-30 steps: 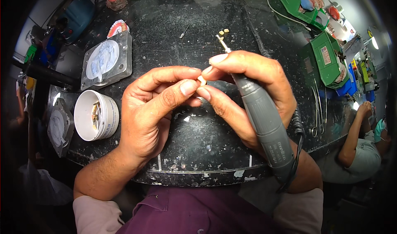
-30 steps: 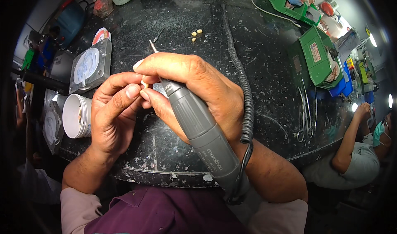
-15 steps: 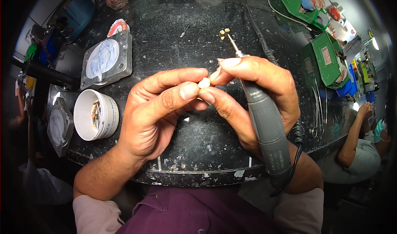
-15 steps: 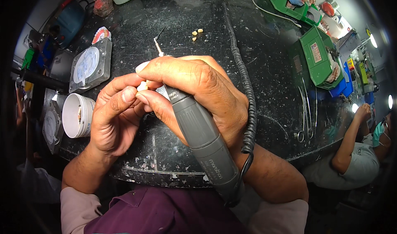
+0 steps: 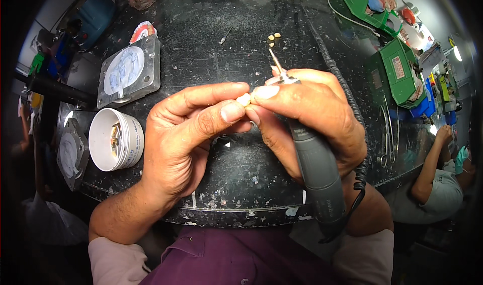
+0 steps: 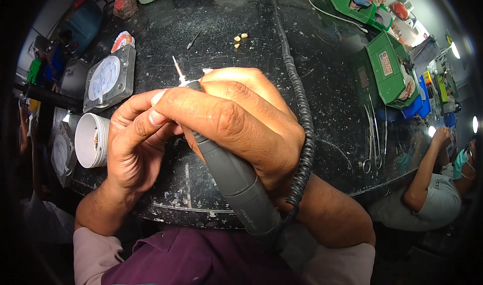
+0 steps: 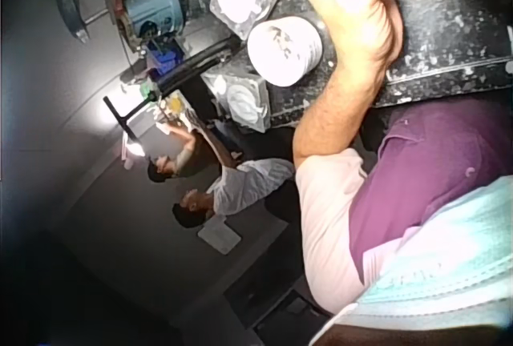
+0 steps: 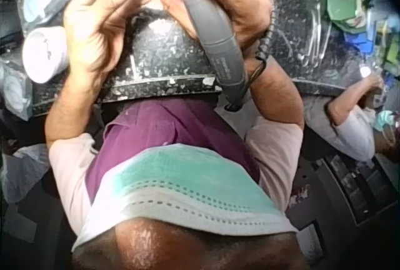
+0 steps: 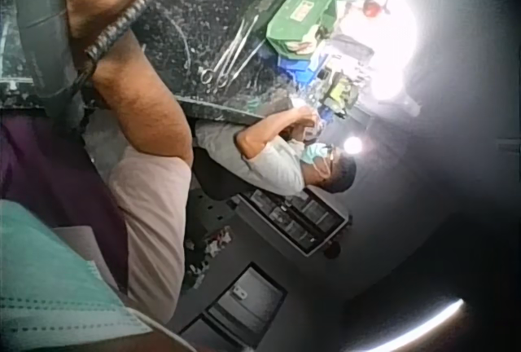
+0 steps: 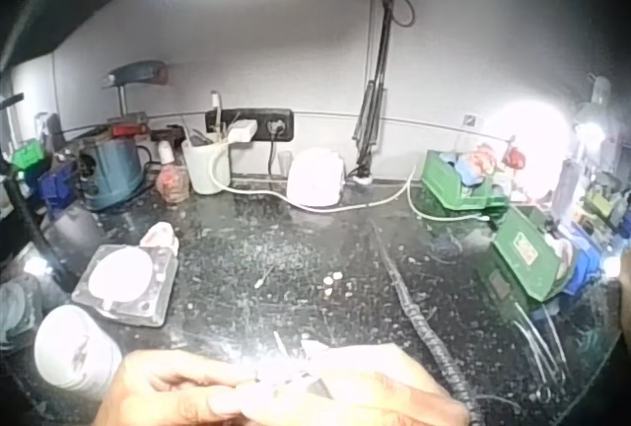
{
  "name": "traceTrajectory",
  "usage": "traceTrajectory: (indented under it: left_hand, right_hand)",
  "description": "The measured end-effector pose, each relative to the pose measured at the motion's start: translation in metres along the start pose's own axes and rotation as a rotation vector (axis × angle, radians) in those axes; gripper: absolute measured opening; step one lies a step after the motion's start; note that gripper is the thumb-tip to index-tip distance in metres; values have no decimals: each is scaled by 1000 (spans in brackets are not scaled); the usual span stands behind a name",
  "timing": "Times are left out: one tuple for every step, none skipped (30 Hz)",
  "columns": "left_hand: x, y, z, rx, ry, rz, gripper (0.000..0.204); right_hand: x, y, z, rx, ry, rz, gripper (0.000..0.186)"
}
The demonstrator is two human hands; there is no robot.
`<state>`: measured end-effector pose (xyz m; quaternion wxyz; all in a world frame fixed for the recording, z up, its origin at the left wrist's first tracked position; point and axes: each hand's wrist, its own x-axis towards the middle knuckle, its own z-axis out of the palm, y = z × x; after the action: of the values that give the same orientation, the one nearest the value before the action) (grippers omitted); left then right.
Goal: The person uses a rotary tool to sand a dental prosthetic by hand. They hold the prosthetic between their fingers and apply the spinning bit to its surfaces, then put the tool down to handle small fragments on the workbench.
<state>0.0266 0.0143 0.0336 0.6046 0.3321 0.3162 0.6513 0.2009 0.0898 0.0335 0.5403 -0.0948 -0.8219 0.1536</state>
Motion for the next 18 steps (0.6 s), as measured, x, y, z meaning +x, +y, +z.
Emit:
traceTrajectory:
  left_hand:
    - [1,0,-2,1,1,0,24]
    - [2,0,-5,-31,-33,-2,25]
    - [2,1,-7,-64,-69,-3,25]
    - [2,1,-6,-64,-70,-3,25]
    - [2,3,-4,-122,-44,-15,27]
    - [1,4,-3,-183,-23,-27,28]
    - [2,4,-5,-181,-17,-26,28]
    - [3,4,-8,-237,-56,-36,29]
    - [3,5,-8,-293,-96,-47,29]
    - [2,5,-7,-304,-95,-46,29]
    - [1,4,-8,-302,-91,-44,29]
    - [2,2,-10,-316,-102,-41,28]
    - [3,1,-11,-330,-113,-37,28]
    - [3,1,-10,-338,-112,-46,25]
    - [3,1,-10,-337,-113,-46,25]
    - [2,0,-10,-318,-107,-43,24]
    - [2,0,-10,-298,-101,-40,23]
    - [2,-1,-10,-297,-100,-40,23]
  right_hand:
    - [-1,1,1,8,8,-23,46]
    - [0,1,3,9,8,-23,46]
    - [0,0,6,16,35,-8,43]
    - [1,-1,7,22,62,8,41]
    - [1,-5,5,21,63,8,41]
    - [3,-14,-1,63,27,115,38]
    - [5,-18,-6,117,-9,222,37]
    - [9,-17,-16,6,-133,153,39]
    - [9,-13,-16,10,-133,153,39]
    - [7,-8,-15,46,-118,86,39]
    - [6,-6,-14,84,-102,18,40]
    - [5,-16,-5,130,-12,109,38]
    - [3,-20,-1,127,-12,111,38]
    - [-1,-21,3,234,28,166,36]
    - [-3,-23,5,345,68,219,34]
    - [-2,-24,5,386,52,213,31]
    - [-2,-23,5,385,53,214,31]
    - [-3,-21,4,364,27,185,31]
